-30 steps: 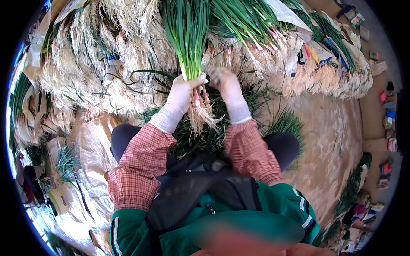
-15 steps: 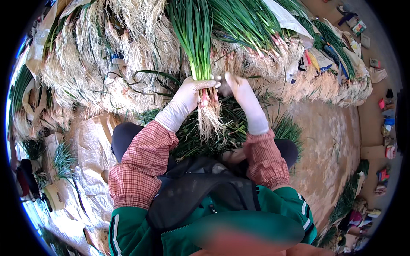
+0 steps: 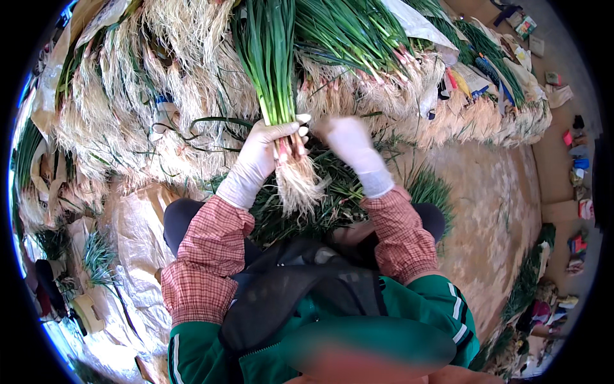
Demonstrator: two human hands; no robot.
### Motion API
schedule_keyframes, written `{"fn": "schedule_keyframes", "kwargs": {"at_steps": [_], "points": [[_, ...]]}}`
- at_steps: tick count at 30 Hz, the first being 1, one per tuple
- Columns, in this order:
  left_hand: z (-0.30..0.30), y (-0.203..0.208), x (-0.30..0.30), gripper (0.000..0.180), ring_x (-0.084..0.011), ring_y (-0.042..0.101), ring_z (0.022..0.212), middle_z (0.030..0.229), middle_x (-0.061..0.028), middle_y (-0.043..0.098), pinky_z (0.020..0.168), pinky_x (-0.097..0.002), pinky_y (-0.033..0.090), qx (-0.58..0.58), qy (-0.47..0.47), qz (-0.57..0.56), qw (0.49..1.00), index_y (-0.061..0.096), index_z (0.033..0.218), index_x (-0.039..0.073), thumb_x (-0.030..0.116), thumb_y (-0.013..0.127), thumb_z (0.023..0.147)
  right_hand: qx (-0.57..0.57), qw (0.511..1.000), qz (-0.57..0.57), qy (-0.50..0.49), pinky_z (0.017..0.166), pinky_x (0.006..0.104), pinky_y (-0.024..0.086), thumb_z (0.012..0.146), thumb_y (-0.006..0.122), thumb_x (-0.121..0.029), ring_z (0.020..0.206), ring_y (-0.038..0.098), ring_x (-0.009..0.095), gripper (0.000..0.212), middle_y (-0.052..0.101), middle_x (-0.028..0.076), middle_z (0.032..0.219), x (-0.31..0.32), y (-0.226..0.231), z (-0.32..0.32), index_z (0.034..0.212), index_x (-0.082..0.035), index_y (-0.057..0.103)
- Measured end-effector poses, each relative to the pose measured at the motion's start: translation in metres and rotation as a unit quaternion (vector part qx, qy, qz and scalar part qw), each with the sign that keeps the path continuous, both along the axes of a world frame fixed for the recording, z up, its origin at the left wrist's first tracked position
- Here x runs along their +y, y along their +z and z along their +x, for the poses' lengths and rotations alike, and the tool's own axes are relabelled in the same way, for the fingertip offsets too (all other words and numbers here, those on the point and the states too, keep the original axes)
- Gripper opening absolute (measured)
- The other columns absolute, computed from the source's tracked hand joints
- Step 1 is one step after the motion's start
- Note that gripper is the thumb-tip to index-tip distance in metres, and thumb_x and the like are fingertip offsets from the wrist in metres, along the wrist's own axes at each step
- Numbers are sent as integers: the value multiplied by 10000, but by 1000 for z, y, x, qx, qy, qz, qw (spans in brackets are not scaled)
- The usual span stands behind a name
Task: The person sits on the floor and cleans bunches of scallions by hand, removing outer layers and dead leaves. They handle individual bunches, place them onto a paper sack, and wrap the sack around them.
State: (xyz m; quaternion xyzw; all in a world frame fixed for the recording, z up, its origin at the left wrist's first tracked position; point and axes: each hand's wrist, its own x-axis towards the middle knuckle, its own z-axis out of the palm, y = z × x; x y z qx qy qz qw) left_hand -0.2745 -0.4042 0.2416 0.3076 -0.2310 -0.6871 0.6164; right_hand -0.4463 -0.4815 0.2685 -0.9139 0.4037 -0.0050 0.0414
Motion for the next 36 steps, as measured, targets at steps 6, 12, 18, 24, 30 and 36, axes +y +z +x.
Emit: {"fn": "schedule_keyframes", "kwargs": {"at_steps": [6, 12, 18, 24, 30, 36], "points": [[-17, -3, -16, 341, -248, 655, 659, 934, -137, 661, 628, -364, 566, 96, -53, -6, 994, 537, 1152, 1, 62, 632, 830, -129, 957, -133, -225, 607, 361, 521, 916, 552, -377, 627, 652, 234, 289, 671, 96, 709, -60, 16, -66, 926, -109, 660], [-18, -12, -15, 266, -263, 645, 575, 850, -140, 658, 517, -365, 560, 82, -26, 33, 996, 580, 1078, -9, 119, 625, 849, -364, 822, 424, -110, 769, 296, 489, 913, 486, -565, 773, 637, 154, 621, 683, 111, 840, 19, -12, -33, 929, 24, 679], [0, -9, -12, 312, -241, 610, 499, 847, -136, 650, 481, -400, 559, -26, 4, 19, 999, 536, 1077, -39, 106, 653, 826, -414, 830, 322, -187, 713, 314, 477, 880, 531, -575, 726, 625, 206, 681, 675, 135, 821, -14, -51, 24, 1001, 88, 635], [14, -5, -4, 247, -238, 590, 428, 665, -164, 634, 461, -388, 551, -92, -48, 22, 994, 582, 1001, -88, 86, 649, 839, -607, 707, 334, -139, 627, 240, 443, 892, 626, -290, 679, 579, 115, 349, 649, 56, 798, -14, -60, 57, 925, 58, 637], [9, -3, 3, 239, -225, 626, 469, 703, -145, 649, 377, -294, 497, -161, 5, 15, 987, 579, 1038, -80, 43, 643, 844, -710, 405, 556, -149, 622, 248, 474, 901, 522, -44, 655, 562, 137, 114, 602, 50, 792, -3, -78, 53, 962, 11, 601], [7, 13, 17, 250, -223, 653, 534, 874, -173, 672, 445, -268, 536, -146, 64, -35, 987, 547, 1106, -32, 58, 607, 881, -754, 339, 549, -126, 598, 317, 478, 939, 508, -221, 651, 561, 164, 282, 584, 63, 772, -31, -85, 27, 1012, 38, 592]]}}
